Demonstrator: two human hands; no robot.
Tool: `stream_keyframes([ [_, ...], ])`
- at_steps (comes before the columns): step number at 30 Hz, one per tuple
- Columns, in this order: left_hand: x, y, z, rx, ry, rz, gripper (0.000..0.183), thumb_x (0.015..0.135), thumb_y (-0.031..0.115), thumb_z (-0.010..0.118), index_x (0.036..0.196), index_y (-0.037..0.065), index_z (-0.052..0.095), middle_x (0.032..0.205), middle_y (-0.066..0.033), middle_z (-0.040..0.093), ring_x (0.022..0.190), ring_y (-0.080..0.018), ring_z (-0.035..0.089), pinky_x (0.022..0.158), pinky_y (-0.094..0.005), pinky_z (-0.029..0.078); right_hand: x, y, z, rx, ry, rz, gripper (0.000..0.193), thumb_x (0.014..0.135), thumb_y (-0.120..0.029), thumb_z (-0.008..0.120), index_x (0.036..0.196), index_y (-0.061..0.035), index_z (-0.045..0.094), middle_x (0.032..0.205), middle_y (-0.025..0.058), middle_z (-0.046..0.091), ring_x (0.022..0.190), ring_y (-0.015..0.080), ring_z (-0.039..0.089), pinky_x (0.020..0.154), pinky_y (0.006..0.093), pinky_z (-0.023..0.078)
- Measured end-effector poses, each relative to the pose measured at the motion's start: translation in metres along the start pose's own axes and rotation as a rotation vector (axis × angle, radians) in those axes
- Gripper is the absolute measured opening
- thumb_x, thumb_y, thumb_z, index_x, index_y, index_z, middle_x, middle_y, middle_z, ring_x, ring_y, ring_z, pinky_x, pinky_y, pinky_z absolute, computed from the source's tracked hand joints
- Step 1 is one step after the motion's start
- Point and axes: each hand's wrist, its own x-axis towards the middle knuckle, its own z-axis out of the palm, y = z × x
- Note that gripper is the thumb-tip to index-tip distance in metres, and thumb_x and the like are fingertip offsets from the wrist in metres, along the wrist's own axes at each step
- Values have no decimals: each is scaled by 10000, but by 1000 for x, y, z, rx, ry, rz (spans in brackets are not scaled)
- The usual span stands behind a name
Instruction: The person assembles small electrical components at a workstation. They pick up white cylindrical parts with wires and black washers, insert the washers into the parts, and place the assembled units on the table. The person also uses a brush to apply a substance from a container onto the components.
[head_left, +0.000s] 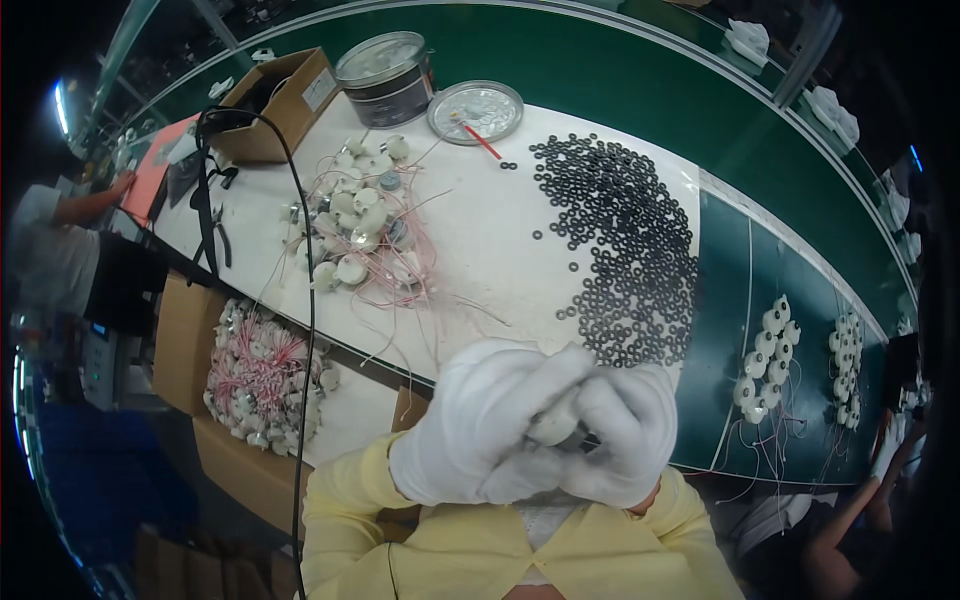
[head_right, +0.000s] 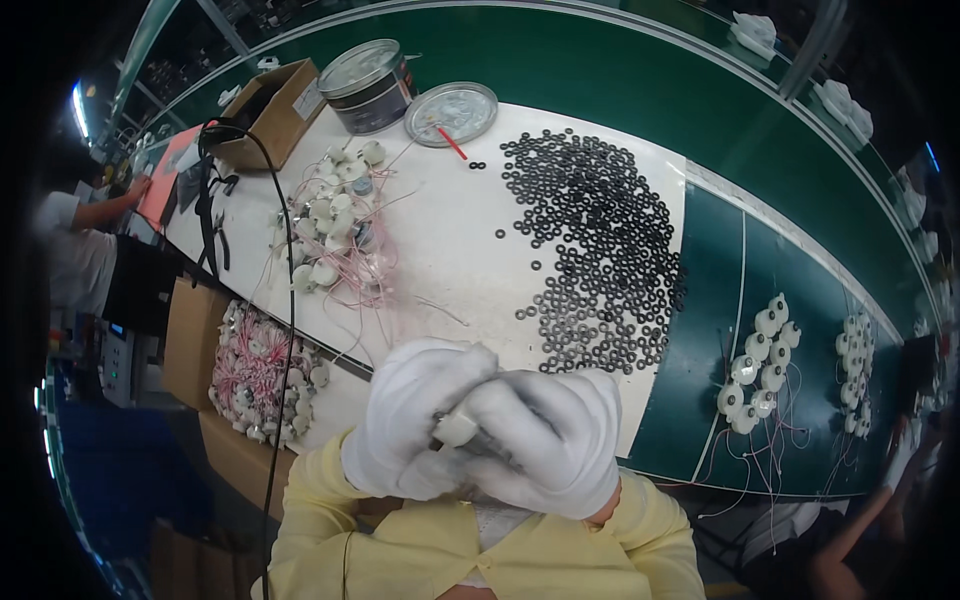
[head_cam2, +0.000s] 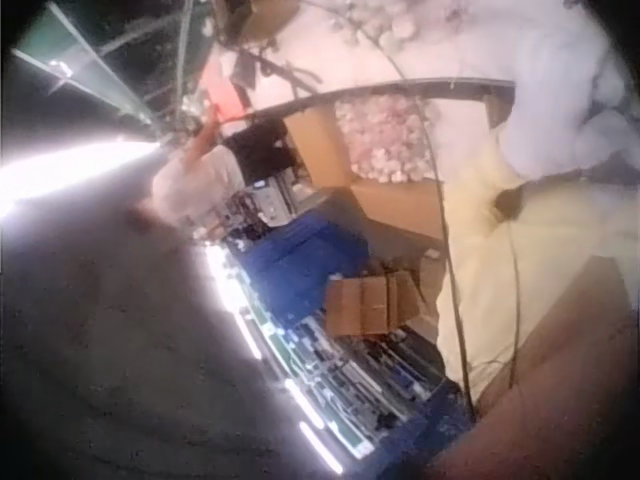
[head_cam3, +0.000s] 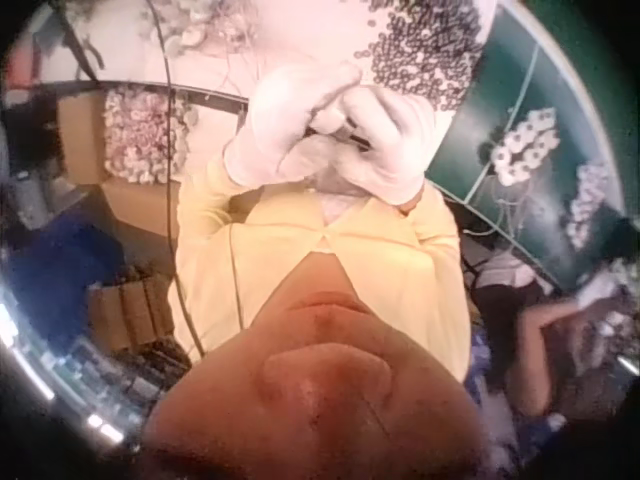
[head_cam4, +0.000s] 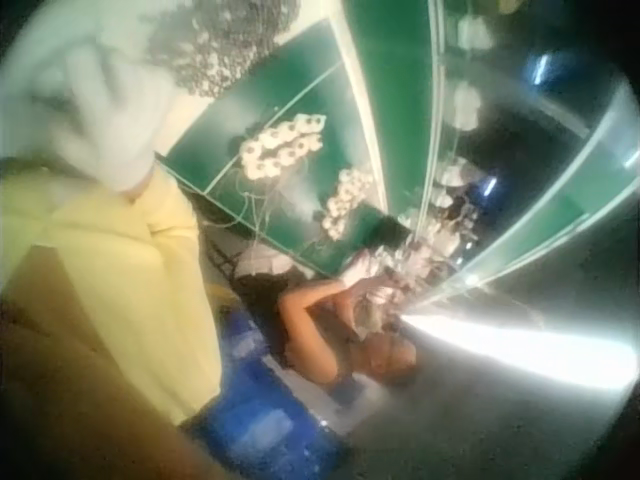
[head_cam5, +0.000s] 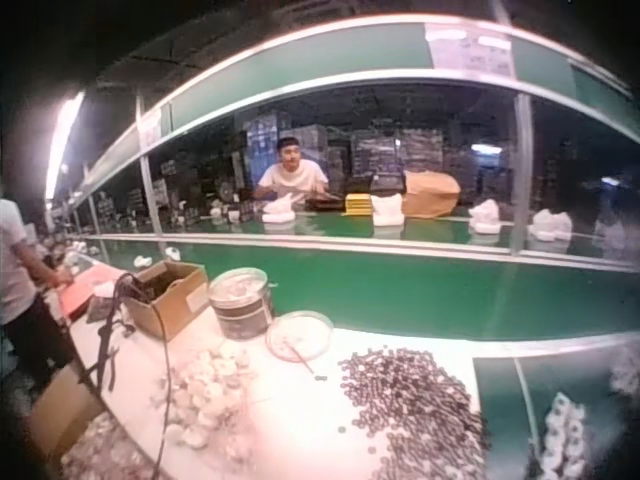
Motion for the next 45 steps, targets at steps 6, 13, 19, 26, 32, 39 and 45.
stream_keyframes([
  [6,1,11,20,0,88,80,739,826,278,737,1407,-94,473,885,-105,639,756,-294,646,692,-418,530,-13,7,-15,405,-93,-42,312,724,-248,807,912,-85,620,736,46,609,550,247,519,559,384,355],
  [13,22,-32,-37,601,-50,-138,453,695,209,770,1127,108,674,928,-73,620,717,-286,617,640,-404,505,-25,18,-89,1702,-191,263,163,929,-163,663,1034,-125,544,803,113,655,558,221,539,561,395,390],
  [19,-15,-95,-80,966,-111,-277,272,754,234,797,1000,129,750,1006,-91,672,982,-320,620,836,-462,484,-31,39,-137,1956,-421,275,197,1043,-339,572,984,-159,625,700,76,686,447,178,483,464,345,363],
  [26,-24,-102,-65,934,-17,-252,206,827,201,776,1024,142,761,1021,-89,672,991,-314,618,863,-449,489,-52,30,-186,1558,-348,195,267,1020,-371,632,888,-143,680,764,95,733,647,217,626,595,349,483],
  [32,-32,-100,-77,894,-46,-284,215,880,197,748,1085,133,766,1032,-101,675,1004,-316,622,873,-443,494,-70,22,-189,2288,3,-244,237,947,-170,598,836,-11,734,593,152,667,463,170,591,432,308,407],
  [39,-5,-100,-65,1114,-7,-277,169,842,250,762,948,118,765,996,-96,703,945,-314,638,805,-437,495,-87,1,-130,289,-8,898,257,802,-124,805,1001,19,725,792,78,721,574,151,621,575,271,485],
  [45,-10,-76,-43,1110,-142,-330,300,811,192,778,1087,88,721,1044,-113,692,998,-320,648,836,-447,499,-68,37,-67,-189,-316,605,252,811,-100,791,1047,-40,728,756,76,709,512,150,573,540,293,473],
])
